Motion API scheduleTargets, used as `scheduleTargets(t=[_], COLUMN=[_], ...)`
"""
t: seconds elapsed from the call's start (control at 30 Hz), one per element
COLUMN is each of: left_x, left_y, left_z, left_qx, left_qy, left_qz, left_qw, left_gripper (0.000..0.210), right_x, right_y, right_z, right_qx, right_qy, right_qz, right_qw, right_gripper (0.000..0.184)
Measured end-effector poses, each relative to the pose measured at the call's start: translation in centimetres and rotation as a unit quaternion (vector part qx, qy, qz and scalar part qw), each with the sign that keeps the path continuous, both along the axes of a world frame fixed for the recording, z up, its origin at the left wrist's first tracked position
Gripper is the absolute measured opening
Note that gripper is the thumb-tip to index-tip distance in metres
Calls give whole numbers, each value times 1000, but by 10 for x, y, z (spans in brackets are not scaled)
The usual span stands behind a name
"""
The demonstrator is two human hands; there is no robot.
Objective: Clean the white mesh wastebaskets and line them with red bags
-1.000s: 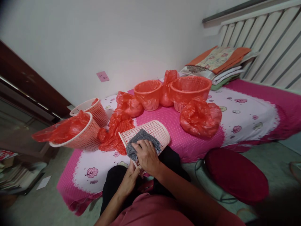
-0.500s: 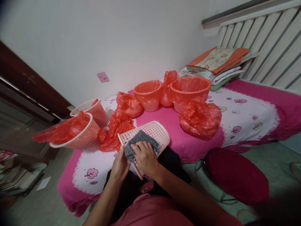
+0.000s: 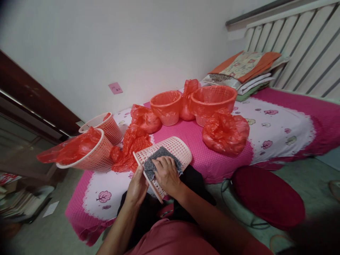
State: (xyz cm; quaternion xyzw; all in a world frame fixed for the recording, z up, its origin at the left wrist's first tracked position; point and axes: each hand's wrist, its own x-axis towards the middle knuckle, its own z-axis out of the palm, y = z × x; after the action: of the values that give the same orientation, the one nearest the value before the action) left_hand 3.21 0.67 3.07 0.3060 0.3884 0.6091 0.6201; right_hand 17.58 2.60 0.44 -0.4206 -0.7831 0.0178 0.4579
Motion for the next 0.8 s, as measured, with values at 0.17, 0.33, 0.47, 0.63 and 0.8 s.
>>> scheduleTargets(t=[0.17, 0.33, 0.47, 0.63, 0.8], left_x=[2, 3, 2, 2, 4], left_y=[-2, -5, -5, -5, -7], left_z=[0, -1, -1, -4, -6], left_qx=[8, -17, -40, -39, -31], left_qy=[11, 24, 40, 41, 44], left_qz=[-9, 0, 8, 5, -6], left_qw=[1000, 1000, 998, 998, 999], left_gripper=[53, 56, 60, 58, 53], right_x=[11, 27, 42, 60, 76], right_y=[21, 51, 75, 96, 105], right_z=[-6, -14, -18, -26, -43], right_qx=[-5, -16, -33, -64, -68], right_qy=[9, 7, 10, 51, 111], right_qz=[-34, -79, -110, -130, -152], right_qw=[999, 997, 993, 988, 980], right_gripper=[37, 34, 31, 28, 30])
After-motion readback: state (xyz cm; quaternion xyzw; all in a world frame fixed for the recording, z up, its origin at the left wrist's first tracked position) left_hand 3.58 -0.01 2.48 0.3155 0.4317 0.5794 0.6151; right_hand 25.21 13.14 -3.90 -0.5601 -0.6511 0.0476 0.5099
